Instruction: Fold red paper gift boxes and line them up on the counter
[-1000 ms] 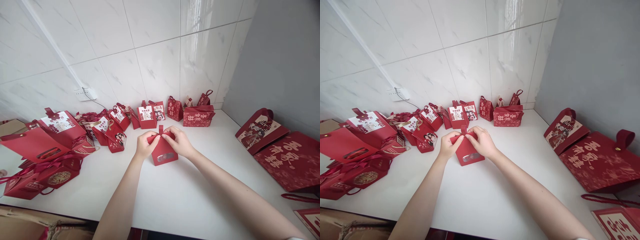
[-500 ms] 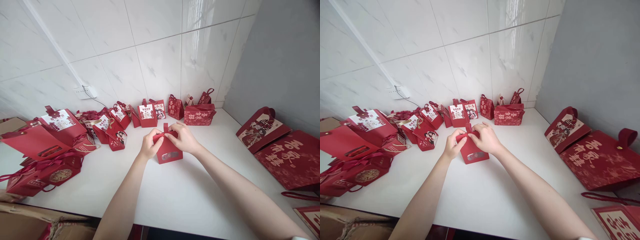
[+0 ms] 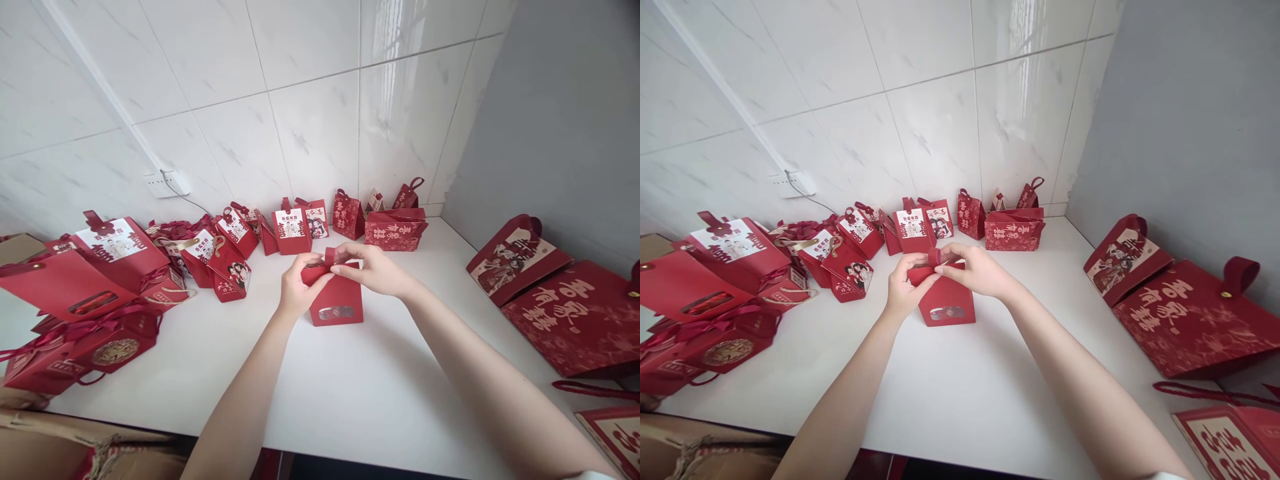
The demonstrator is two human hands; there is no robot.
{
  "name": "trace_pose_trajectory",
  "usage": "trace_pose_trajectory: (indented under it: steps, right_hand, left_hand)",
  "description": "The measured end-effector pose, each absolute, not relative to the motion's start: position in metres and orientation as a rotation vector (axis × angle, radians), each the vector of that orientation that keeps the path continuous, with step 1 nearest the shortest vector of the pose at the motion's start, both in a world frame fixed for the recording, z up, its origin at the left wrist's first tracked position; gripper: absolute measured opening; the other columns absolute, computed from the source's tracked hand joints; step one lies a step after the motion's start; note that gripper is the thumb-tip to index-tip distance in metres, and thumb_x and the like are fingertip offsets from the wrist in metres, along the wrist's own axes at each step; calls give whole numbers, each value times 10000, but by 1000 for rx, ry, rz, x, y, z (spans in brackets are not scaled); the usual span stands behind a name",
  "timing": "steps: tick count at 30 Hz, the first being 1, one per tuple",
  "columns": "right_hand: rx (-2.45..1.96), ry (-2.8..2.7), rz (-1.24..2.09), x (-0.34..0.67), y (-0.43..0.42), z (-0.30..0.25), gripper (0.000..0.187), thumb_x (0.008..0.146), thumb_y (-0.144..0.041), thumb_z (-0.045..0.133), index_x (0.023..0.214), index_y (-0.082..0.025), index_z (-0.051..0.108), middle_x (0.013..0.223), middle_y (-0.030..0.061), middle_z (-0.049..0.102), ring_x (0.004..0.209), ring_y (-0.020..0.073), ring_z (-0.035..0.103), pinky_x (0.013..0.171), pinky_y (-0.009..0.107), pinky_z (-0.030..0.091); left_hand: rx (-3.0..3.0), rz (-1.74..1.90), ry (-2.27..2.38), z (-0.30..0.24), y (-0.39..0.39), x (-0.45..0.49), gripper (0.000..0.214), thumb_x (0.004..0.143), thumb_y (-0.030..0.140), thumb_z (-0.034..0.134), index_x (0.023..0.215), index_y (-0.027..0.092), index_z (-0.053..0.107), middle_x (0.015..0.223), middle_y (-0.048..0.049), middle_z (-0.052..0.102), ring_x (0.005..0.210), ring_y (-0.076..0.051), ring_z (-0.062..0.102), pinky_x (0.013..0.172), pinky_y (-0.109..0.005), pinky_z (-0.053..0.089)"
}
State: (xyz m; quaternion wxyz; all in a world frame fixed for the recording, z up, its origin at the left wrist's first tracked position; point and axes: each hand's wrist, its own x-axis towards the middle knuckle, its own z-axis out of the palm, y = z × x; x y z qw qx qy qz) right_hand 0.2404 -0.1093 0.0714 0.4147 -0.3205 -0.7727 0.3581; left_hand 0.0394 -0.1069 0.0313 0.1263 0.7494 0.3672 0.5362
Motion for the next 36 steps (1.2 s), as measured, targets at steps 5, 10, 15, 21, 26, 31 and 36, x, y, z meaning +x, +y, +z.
trace_pose_trajectory:
  steps: [5,10,15,21,26,31,36]
  right_hand:
    - [-804,-1896,845,246,-112,79,184,854,-396,581,913,-224,605,946,28,689,880,188,653,761,327,505]
    - [-839,-1966,727,248,-109,75,104,853,-305,562,857,-228,632,897,14,697,870,183,655,780,332,500]
    - [-833,-2005,685,245,-110,74,154,862,-278,522,849,-232,669,898,14,709,830,178,650,739,324,498]
    - [-823,-2037,677,247,-111,76,161,872,-278,518,860,-235,671,884,13,705,816,177,641,730,322,489]
    - [-744,-1945,584,238,-112,74,99,847,-317,612,900,-237,636,1030,40,661,973,198,609,819,335,483]
    - [-825,-1827,622,225,-110,65,151,862,-349,595,781,-222,586,882,27,629,796,166,589,667,282,470]
    - [-889,-1787,729,226,-107,63,189,860,-393,585,795,-216,597,787,7,635,697,153,566,633,282,447]
  left_hand:
    - [2473,1708,1089,29,-109,43,248,783,241,715,1014,213,630,968,-47,697,903,-174,658,841,-321,532]
    - [2432,1794,1179,23,-108,44,235,764,256,737,964,200,627,898,-31,709,824,-158,677,782,-284,541]
    - [2458,1773,1172,22,-107,41,199,757,274,741,890,196,615,830,-20,701,763,-148,671,725,-268,536]
    - [2324,1643,1202,30,-111,42,189,765,308,728,857,201,602,817,-20,691,767,-155,670,742,-280,538]
    - [2202,1466,1154,44,-117,43,275,801,305,698,1051,218,625,981,-43,718,909,-176,687,853,-307,535]
    - [2390,1435,1209,40,-115,43,131,814,327,682,902,231,689,884,-23,717,813,-171,666,778,-310,523]
    - [2447,1436,1173,32,-111,42,147,829,326,666,939,231,686,875,-29,712,785,-169,650,751,-311,513]
